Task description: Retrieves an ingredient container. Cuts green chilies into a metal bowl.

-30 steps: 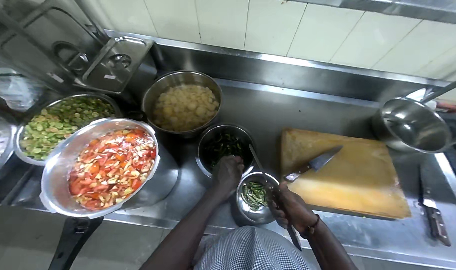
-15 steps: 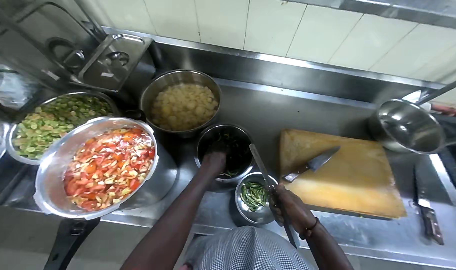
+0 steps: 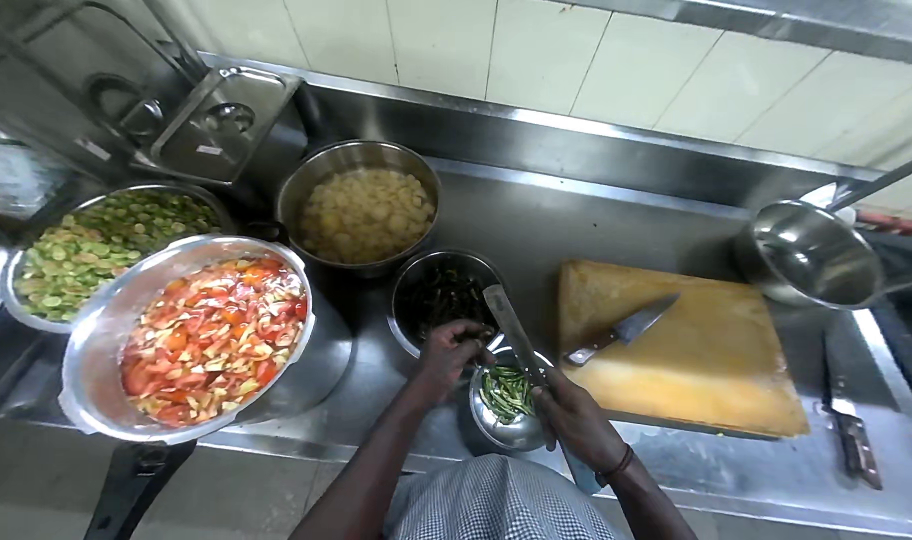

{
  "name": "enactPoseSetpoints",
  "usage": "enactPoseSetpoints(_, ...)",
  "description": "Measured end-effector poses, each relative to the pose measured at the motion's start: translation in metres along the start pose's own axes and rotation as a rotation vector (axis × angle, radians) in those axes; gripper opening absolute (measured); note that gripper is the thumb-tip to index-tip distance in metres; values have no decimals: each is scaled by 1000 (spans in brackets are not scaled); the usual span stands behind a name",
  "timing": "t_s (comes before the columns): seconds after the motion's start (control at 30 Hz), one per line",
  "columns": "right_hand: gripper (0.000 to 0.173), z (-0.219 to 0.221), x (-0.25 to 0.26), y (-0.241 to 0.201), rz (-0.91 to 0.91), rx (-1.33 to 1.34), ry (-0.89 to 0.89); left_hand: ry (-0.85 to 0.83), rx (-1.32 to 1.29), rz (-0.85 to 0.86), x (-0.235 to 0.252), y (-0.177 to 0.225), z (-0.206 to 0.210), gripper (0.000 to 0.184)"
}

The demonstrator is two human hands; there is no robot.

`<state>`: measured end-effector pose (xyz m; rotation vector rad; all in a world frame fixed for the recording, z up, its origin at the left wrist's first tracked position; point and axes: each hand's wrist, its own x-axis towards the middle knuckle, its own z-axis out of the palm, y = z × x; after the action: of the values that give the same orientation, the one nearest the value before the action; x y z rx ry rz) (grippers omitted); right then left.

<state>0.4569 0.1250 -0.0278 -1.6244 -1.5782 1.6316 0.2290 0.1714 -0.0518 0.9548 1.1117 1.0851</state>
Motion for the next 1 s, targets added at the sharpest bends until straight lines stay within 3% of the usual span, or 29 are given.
enactPoseSetpoints(0.17, 35, 3, 1, 3, -14, -253, 49, -1, -123, -107, -14, 9, -2, 29)
enactPoseSetpoints(0.3, 38, 3, 0, 3, -46, -402, 51, -1, -217, -134, -16, 11, -4, 16)
enactPoseSetpoints(0.67, 28, 8, -5, -2, -98, -527, 77, 67, -276, -172, -9, 9, 1, 11)
enactPoseSetpoints(1.0, 30, 12, -3, -16, -30, -592, 53, 31, -149, -188, -16, 15, 5, 10)
